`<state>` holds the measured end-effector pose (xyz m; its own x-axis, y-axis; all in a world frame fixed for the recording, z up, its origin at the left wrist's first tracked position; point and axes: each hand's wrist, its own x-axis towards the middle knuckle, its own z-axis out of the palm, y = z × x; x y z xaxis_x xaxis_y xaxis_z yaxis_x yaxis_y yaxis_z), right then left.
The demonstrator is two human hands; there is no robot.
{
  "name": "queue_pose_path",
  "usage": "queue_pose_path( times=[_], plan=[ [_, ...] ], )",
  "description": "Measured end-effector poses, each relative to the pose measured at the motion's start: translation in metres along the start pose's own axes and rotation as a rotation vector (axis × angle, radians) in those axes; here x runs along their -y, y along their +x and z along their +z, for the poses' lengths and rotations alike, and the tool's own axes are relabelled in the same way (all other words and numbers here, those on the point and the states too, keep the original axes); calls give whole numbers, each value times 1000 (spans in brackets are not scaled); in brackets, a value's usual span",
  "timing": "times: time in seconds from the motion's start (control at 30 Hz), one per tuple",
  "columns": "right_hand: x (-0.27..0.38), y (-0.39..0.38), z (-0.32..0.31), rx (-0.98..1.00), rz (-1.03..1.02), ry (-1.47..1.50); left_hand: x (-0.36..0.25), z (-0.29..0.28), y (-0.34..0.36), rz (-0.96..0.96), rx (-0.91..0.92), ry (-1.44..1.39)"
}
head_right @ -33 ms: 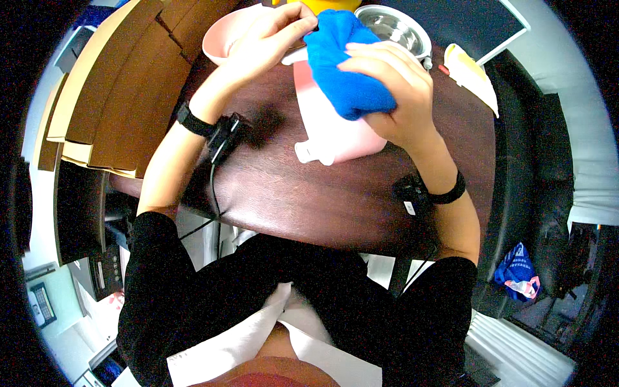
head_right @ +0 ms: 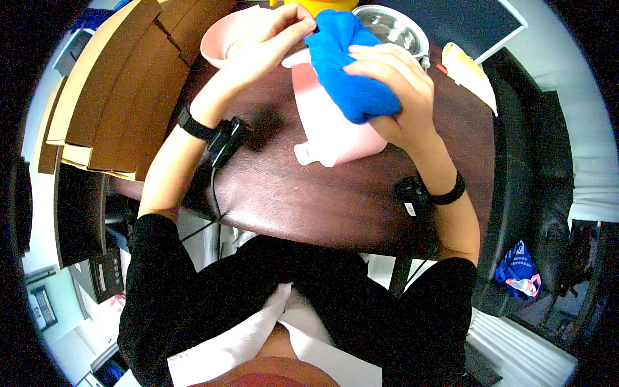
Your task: The person wipes the interior and exterior of a pink bowl and a white perforated steamer basket using a blue cloth. They rotate the items to reach all surfaces and then place them on the table.
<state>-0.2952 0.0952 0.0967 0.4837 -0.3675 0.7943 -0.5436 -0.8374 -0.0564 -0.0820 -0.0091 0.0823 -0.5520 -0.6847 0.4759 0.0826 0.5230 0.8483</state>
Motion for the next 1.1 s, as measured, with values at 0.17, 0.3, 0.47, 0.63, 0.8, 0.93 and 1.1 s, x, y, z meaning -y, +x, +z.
queue_pose_path(
  times=[0.17,0.3,0.47,0.63,0.8,0.93,1.1],
  plan=[
    [14,-27,0,-380,500,214,20,18,-12,10,135,-105],
    [25,-24,-9,-698,775,164,-2,12,-34,16,186,7],
    [52,-25,-30,-928,813,54,-27,2,-49,55,281,264],
    [74,-46,-48,-864,792,-163,-37,0,-49,294,422,426],
    [79,-54,-55,-832,826,-100,-36,2,-40,150,583,311],
    [77,-58,-53,-799,836,-77,-28,-6,-48,99,499,-6],
    [79,-57,-53,-709,831,-114,-40,3,-64,150,372,375]
  ],
)
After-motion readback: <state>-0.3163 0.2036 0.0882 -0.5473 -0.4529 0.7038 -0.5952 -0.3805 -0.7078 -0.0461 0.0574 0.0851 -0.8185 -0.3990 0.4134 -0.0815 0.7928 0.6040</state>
